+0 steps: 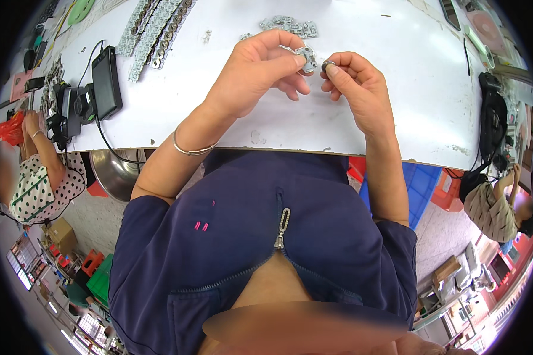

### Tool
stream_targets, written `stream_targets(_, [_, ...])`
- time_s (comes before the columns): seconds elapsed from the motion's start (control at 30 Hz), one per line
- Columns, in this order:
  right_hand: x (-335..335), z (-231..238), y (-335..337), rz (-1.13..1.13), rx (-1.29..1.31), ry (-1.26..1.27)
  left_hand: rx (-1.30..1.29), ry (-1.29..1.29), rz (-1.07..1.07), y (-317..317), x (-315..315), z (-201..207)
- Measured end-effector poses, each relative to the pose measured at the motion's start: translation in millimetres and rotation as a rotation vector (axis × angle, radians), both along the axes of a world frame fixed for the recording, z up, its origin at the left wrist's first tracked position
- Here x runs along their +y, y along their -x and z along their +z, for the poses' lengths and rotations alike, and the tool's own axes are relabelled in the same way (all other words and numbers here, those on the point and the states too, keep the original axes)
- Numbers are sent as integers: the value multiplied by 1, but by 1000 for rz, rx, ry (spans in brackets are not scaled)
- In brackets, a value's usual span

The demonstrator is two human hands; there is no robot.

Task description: Assembling small metal components by hand at a workstation.

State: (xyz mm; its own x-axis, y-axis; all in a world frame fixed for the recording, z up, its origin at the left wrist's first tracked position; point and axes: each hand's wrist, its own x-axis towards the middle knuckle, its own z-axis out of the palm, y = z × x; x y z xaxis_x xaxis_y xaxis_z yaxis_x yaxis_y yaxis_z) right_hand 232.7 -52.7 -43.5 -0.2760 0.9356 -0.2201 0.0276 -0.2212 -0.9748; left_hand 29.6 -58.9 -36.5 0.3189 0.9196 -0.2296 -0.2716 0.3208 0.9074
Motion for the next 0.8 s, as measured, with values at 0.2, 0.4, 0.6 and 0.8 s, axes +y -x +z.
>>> stream_targets(0.2, [-12,-1,8,12,-10,2,-89,-69,15,1,-11,-7])
stream_targets(0.4, [-11,-6,26,-29,100,-45,19,-143,17,-3,-19,-7])
stream_targets(0.6, [-12,-2,31,-127,121,-134,48,-240,192,4,-16,-15])
stream_targets(0.8, [-15,-7,41,-63,162,-94,36,-237,248,-2,-14,-11])
